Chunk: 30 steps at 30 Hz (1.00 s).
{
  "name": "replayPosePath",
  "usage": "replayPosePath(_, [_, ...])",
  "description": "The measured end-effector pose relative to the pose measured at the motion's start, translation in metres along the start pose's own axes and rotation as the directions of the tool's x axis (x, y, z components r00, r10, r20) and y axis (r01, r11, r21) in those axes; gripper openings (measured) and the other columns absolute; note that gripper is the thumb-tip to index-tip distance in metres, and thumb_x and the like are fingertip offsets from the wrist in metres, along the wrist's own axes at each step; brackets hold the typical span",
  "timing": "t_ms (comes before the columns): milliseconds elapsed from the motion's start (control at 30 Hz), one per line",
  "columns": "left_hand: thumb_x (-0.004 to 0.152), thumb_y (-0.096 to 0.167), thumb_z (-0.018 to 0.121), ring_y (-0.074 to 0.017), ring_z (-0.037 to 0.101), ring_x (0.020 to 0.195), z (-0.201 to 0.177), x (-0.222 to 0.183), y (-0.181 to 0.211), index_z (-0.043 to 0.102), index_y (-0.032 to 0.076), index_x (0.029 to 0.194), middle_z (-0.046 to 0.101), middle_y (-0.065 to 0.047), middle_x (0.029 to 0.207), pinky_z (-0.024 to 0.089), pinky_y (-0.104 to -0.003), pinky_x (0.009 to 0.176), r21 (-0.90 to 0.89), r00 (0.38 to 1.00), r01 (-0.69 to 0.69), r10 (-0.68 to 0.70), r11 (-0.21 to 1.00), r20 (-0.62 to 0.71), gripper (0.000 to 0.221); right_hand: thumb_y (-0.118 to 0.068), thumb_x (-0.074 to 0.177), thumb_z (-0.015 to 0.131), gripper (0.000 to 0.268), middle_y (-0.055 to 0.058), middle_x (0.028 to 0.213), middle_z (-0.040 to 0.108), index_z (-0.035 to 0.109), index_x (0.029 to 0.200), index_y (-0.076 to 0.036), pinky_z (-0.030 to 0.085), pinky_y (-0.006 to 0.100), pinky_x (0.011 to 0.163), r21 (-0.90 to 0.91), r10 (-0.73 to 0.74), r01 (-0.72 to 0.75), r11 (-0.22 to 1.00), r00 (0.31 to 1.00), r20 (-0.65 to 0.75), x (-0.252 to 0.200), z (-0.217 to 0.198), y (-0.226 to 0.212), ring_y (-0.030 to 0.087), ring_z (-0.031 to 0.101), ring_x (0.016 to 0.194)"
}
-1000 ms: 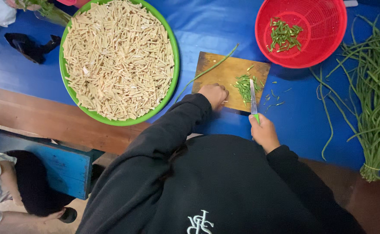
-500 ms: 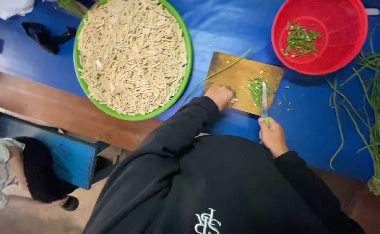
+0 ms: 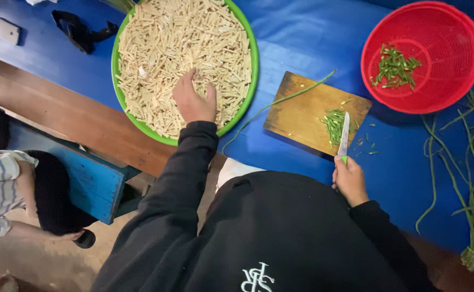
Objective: The person uses a knife to slice long green beans into small pieces on a wooden cutting board. The person also slices a small piece of white root vegetable. The cut pieces accumulate on the board and in a nearby red basket.
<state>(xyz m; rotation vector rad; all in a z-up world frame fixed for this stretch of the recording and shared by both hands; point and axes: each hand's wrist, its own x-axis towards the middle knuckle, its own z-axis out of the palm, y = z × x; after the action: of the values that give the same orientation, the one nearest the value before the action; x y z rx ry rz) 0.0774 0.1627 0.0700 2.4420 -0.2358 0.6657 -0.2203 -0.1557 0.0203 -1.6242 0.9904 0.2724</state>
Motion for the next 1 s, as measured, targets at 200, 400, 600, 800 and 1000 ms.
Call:
replayPosePath(200, [0.082, 0.011, 0.075, -0.0323, 0.064, 0.101, 0.009, -0.028, 0.052, 0.069, 0.01, 0.101, 0.069, -0.01, 0.104, 0.051, -0.044, 0.092, -0.27, 0.955, -0.153, 0.212, 0.951, 0.208, 0.02, -0.034, 0.106, 0.053, 0.035, 0.003, 0.056, 0.053, 0.058, 0.089, -0.004, 0.042, 0.033, 0.042, 0.035, -0.018, 0.017, 0.999, 0.999, 0.035, 0.009, 0.004, 0.009, 0.015, 0.05, 0.042])
replayPosePath(400, [0.082, 0.025, 0.076, -0.0309, 0.064, 0.103, 0.045, -0.072, 0.098, 0.07, 0.011, 0.114, 0.069, -0.008, 0.11, 0.053, -0.042, 0.09, -0.357, 0.736, -0.255, 0.42, 0.899, 0.532, 0.035, -0.035, 0.105, 0.055, 0.035, 0.004, 0.056, 0.053, 0.058, 0.087, -0.006, 0.042, 0.033, 0.041, 0.026, -0.032, 0.031, 0.999, 0.999, 0.027, 0.014, 0.005, 0.022, 0.014, 0.05, 0.042])
replayPosePath(600, [0.072, 0.043, 0.081, -0.0295, 0.06, 0.107, 0.074, -0.09, 0.115, 0.068, 0.011, 0.12, 0.067, -0.006, 0.109, 0.052, -0.045, 0.089, -0.304, 0.589, -0.376, 0.479, 0.875, 0.651, 0.059, -0.035, 0.105, 0.056, 0.037, 0.005, 0.056, 0.055, 0.058, 0.086, -0.004, 0.042, 0.033, 0.042, 0.008, -0.009, 0.009, 1.0, 1.0, -0.002, 0.014, 0.008, 0.021, 0.015, 0.052, 0.042])
replayPosePath(800, [0.076, 0.04, 0.081, -0.0266, 0.061, 0.11, 0.098, -0.1, 0.113, 0.07, 0.019, 0.113, 0.068, -0.001, 0.111, 0.054, -0.042, 0.092, -0.252, 0.563, -0.372, 0.433, 0.893, 0.704, 0.044, -0.035, 0.104, 0.056, 0.033, 0.004, 0.056, 0.054, 0.061, 0.089, -0.006, 0.042, 0.033, 0.041, 0.061, -0.015, 0.016, 0.998, 1.0, -0.014, 0.003, 0.008, 0.007, 0.015, 0.051, 0.042])
replayPosePath(1000, [0.078, 0.038, 0.082, -0.0289, 0.062, 0.107, 0.111, -0.083, 0.13, 0.07, 0.017, 0.102, 0.067, -0.005, 0.106, 0.055, -0.042, 0.087, -0.206, 0.682, -0.243, 0.318, 0.948, 0.658, 0.034, -0.035, 0.104, 0.056, 0.035, 0.003, 0.056, 0.055, 0.06, 0.087, -0.005, 0.04, 0.031, 0.041, 0.029, 0.033, -0.032, 0.999, 0.998, -0.048, -0.01, 0.005, -0.009, 0.014, 0.052, 0.042])
